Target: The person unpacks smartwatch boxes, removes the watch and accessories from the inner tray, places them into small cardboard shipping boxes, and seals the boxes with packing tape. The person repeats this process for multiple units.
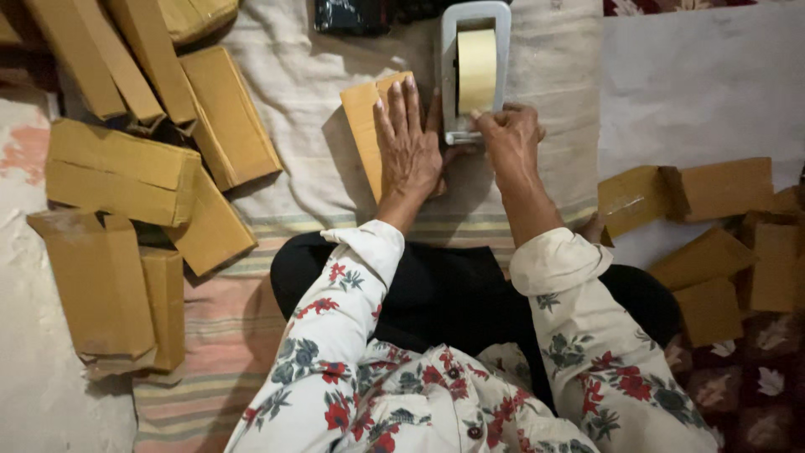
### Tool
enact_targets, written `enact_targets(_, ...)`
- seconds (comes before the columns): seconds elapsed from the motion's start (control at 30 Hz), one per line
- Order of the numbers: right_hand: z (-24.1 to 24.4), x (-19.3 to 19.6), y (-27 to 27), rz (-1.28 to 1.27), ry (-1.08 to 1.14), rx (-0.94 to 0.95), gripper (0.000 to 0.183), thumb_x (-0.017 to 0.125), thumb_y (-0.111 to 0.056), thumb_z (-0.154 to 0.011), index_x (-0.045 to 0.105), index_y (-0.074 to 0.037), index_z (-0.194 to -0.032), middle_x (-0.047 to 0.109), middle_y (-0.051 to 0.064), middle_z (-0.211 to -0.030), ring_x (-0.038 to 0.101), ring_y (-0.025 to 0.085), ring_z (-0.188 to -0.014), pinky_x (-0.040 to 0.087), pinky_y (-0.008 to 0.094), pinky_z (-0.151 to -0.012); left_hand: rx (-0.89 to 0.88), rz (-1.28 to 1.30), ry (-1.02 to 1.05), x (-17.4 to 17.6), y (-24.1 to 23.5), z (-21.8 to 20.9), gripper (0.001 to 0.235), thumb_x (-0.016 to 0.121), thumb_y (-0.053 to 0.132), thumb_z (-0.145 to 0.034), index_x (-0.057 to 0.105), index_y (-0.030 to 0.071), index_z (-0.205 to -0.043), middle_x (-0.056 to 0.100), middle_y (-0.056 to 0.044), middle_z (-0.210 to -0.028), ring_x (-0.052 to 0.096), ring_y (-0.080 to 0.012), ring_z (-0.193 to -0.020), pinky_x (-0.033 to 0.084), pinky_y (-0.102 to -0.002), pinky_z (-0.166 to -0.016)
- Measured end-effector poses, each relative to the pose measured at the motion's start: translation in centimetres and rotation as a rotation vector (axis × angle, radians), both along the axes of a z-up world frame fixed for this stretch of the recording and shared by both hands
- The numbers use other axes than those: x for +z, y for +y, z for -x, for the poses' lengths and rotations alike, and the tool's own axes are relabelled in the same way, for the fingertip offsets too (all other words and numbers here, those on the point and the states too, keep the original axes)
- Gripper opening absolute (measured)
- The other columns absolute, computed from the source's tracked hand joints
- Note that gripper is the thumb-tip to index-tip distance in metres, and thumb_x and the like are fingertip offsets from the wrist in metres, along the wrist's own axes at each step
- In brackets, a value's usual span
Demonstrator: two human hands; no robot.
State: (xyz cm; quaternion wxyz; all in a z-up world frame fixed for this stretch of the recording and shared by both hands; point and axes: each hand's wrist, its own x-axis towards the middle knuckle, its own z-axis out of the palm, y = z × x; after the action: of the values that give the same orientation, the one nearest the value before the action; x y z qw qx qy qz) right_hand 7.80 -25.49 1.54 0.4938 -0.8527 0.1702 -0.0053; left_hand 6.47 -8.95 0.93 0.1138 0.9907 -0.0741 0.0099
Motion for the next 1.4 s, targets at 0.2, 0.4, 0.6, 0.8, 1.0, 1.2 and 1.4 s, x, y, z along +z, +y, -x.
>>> enact_targets(0.2, 2.5, 4.6, 1.2, 0.148, -0.018, 0.013, 0.028, 0.080, -0.028, -0.089, 0.081, -0.001, -0.082, 0.072, 0.013, -0.083, 0.062, 0.026, -0.074, 0.053, 0.045, -0.069, -0.065, -0.036, 0.093, 1.5, 1.0, 0.6, 0.077, 0.080, 0.048, -0.080, 0.060, -0.001, -0.136, 0.021, -0.026, -0.167, 0.008, -0.0435, -0.155, -0.002, -0.062, -0.122)
enact_targets(0.4, 6.9, 4.4, 2.1, -0.531, 0.224, -0.118, 0.024, 0.071, -0.022, -0.096, 0.074, 0.001, -0.090, 0.073, 0.007, -0.081, 0.069, 0.016, -0.070, 0.057, 0.032, -0.061, -0.160, 0.331, 0.024, 1.4, 2.3, 0.7, 0.018, 0.079, 0.023, -0.071, 0.082, 0.014, -0.086, 0.051, -0.007, -0.156, 0.010, -0.0340, -0.157, -0.005, -0.065, -0.126)
enact_targets(0.6, 8.1, 1.5, 1.7, -0.741, 0.253, -0.161, 0.024, 0.071, -0.019, -0.097, 0.070, 0.004, -0.087, 0.068, 0.008, -0.076, 0.070, 0.017, -0.067, 0.061, 0.030, -0.060, -0.168, 0.290, 0.034, 0.3, 2.6, 0.0, 0.024, 0.076, 0.031, -0.069, 0.084, 0.016, -0.084, 0.040, -0.016, -0.158, 0.005, -0.0320, -0.156, -0.008, -0.060, -0.124)
enact_targets(0.8, 8.4, 0.5, 1.8, -0.712, 0.265, -0.147, 0.020, 0.072, -0.014, -0.095, 0.072, 0.005, -0.090, 0.067, 0.008, -0.075, 0.066, 0.016, -0.063, 0.064, 0.032, -0.062, -0.155, 0.406, 0.139, 0.0, 3.5, -0.7, 0.046, 0.057, 0.050, -0.094, 0.085, 0.015, -0.081, 0.020, -0.025, -0.176, -0.001, -0.0297, -0.165, -0.013, -0.057, -0.129)
enact_targets(1.0, 9.1, -1.1, 2.0, -0.826, 0.206, -0.154, 0.015, 0.067, -0.008, -0.094, 0.071, 0.006, -0.096, 0.069, 0.006, -0.078, 0.067, 0.014, -0.067, 0.066, 0.032, -0.066, -0.123, 0.256, 0.309, 1.6, 1.0, 0.8, 0.078, 0.057, 0.090, -0.071, 0.086, 0.019, -0.089, 0.025, -0.019, -0.157, -0.005, -0.0342, -0.153, -0.017, -0.060, -0.118)
enact_targets(1.2, 8.7, -5.9, 1.1, -0.675, 0.249, -0.198, 0.016, 0.072, -0.009, -0.092, 0.072, 0.002, -0.105, 0.071, 0.006, -0.079, 0.066, 0.012, -0.064, 0.050, 0.024, -0.055, -0.005, 0.460, 0.218, 1.1, -1.0, 1.7, 0.054, 0.063, 0.067, -0.083, 0.087, 0.019, -0.089, 0.033, -0.007, -0.166, -0.001, -0.0388, -0.158, -0.010, -0.063, -0.126)
enact_targets(1.4, 8.8, -9.4, 1.5, -0.398, 0.309, -0.135, 0.022, 0.074, -0.007, -0.091, 0.073, 0.012, -0.103, 0.072, 0.007, -0.076, 0.063, 0.011, -0.061, 0.050, 0.026, -0.053, -0.066, 0.039, -0.223, -0.5, -1.8, 2.1, 0.058, 0.070, 0.060, -0.077, 0.085, 0.015, -0.109, 0.027, -0.013, -0.166, -0.003, -0.0379, -0.159, -0.007, -0.064, -0.127)
